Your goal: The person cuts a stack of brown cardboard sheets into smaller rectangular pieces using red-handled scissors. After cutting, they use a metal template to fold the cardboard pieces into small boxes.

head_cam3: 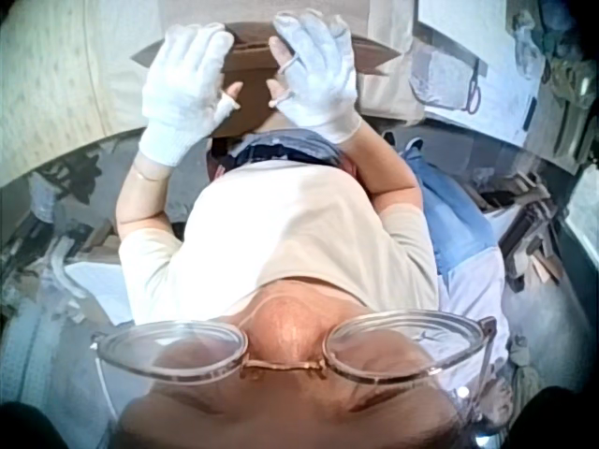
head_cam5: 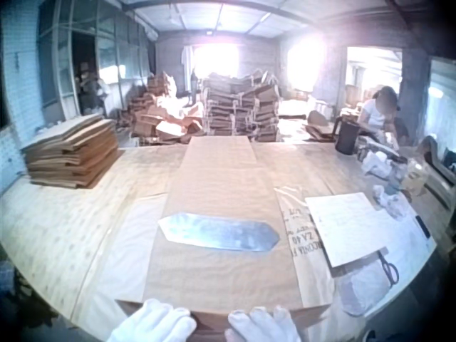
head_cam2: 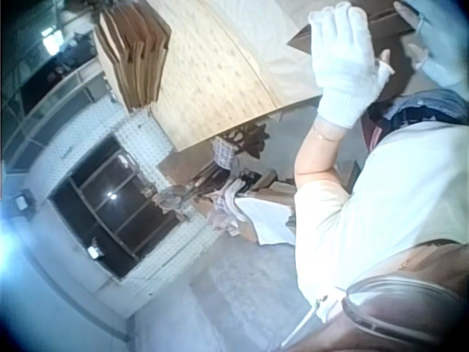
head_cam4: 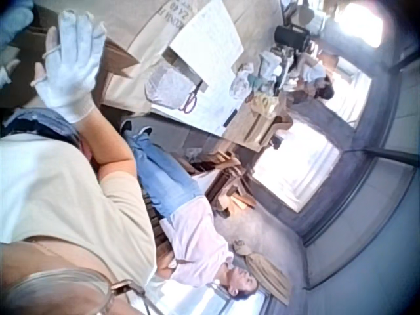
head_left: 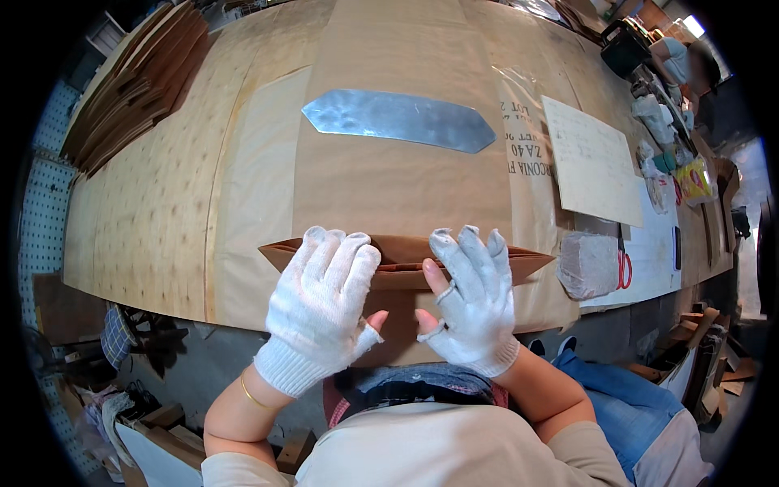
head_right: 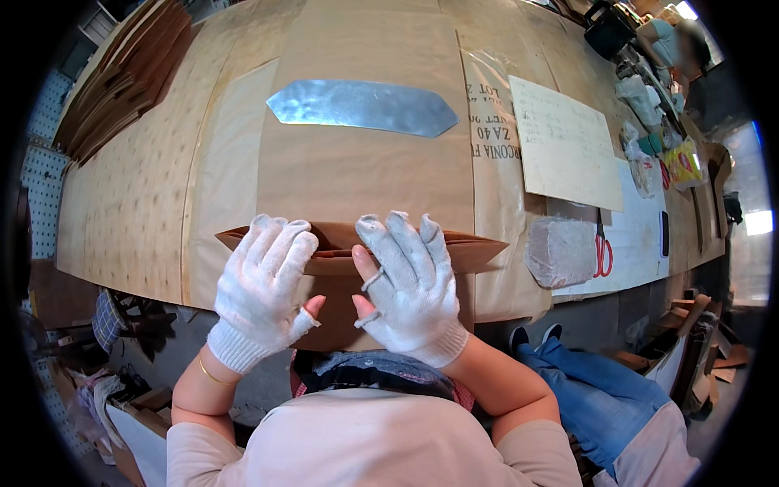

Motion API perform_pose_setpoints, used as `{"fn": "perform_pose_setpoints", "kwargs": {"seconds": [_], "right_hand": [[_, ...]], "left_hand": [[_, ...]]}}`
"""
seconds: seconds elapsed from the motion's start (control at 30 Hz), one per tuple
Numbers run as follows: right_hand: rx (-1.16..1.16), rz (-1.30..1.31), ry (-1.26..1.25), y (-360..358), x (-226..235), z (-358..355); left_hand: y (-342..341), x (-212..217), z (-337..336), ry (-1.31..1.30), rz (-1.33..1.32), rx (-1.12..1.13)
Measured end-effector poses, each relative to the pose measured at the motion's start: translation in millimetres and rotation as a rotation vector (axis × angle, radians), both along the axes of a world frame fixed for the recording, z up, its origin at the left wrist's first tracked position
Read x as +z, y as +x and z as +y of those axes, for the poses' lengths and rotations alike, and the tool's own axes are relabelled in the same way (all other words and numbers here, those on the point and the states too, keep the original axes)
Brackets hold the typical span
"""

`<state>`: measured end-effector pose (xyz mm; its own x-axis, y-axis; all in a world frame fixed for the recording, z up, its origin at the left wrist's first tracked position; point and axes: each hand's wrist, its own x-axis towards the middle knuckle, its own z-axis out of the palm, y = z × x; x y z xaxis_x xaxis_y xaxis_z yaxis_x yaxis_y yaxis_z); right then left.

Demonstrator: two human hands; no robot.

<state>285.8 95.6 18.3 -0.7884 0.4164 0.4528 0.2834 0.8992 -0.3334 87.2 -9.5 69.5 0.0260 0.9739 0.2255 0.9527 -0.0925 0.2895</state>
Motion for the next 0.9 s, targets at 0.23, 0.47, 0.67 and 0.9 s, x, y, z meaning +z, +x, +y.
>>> {"fn": "perform_pose_setpoints", "kwargs": {"seconds": [0.23, 0.47, 0.67, 0.9], "right_hand": [[0.035, -0.051, -0.070, 3.2, -1.8, -5.3], [0.018, -0.027, -0.065, 6.4, -2.1, -8.0], [-0.060, 0.001, -0.058, 6.7, 5.7, -6.5], [0.035, -0.067, 0.071, 8.6, -3.3, -7.8]], "left_hand": [[-1.1, -2.1, -2.5, -0.003, 0.003, -0.008], [-1.8, -3.7, -5.2, -0.019, 0.013, -0.013], [-1.8, 0.0, -6.9, -0.034, 0.008, -0.017], [-8.4, 6.9, 25.9, -0.233, 0.093, 0.053]]}}
